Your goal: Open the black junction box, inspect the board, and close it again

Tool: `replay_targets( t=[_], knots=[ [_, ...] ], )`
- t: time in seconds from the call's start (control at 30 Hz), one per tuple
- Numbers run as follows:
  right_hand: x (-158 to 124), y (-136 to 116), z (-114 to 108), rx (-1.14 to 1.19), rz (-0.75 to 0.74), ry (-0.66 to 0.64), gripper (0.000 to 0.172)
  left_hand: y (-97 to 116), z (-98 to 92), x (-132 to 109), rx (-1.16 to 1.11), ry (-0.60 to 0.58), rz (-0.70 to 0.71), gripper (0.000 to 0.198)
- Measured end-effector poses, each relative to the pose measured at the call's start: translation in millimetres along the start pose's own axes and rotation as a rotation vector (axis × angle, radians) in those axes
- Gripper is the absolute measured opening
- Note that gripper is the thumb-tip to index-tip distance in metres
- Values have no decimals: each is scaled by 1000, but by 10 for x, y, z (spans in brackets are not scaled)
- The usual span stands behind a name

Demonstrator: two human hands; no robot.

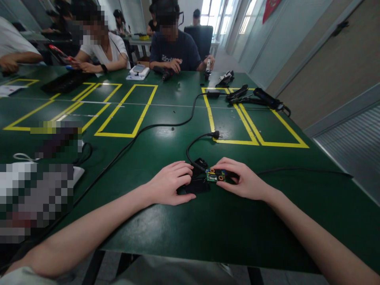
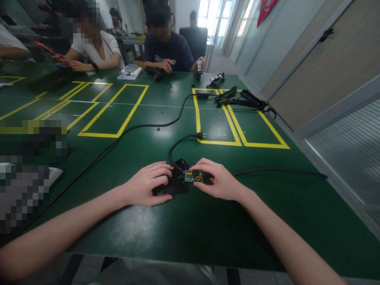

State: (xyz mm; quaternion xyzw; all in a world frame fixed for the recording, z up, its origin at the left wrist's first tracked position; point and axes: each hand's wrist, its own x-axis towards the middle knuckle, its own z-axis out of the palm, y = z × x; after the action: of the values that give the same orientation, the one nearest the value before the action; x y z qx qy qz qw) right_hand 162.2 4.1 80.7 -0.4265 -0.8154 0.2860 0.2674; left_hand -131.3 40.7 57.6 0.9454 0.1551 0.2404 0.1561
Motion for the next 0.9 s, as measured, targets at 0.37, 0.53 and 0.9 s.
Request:
replay_targets(
  t=[0.37,0.53,0.9],
  knots=[
    [-100,264,-267,-59,95,65,23,-119,-159,-43,14,8,-16,36],
    [-95,247,-220,-34,75,34,27,-122,-153,-66,-1,22,-98,22],
    [131,117,103,-39,-35,26,21,-145,-112,-61,-54,2,-174,65]
  ],
)
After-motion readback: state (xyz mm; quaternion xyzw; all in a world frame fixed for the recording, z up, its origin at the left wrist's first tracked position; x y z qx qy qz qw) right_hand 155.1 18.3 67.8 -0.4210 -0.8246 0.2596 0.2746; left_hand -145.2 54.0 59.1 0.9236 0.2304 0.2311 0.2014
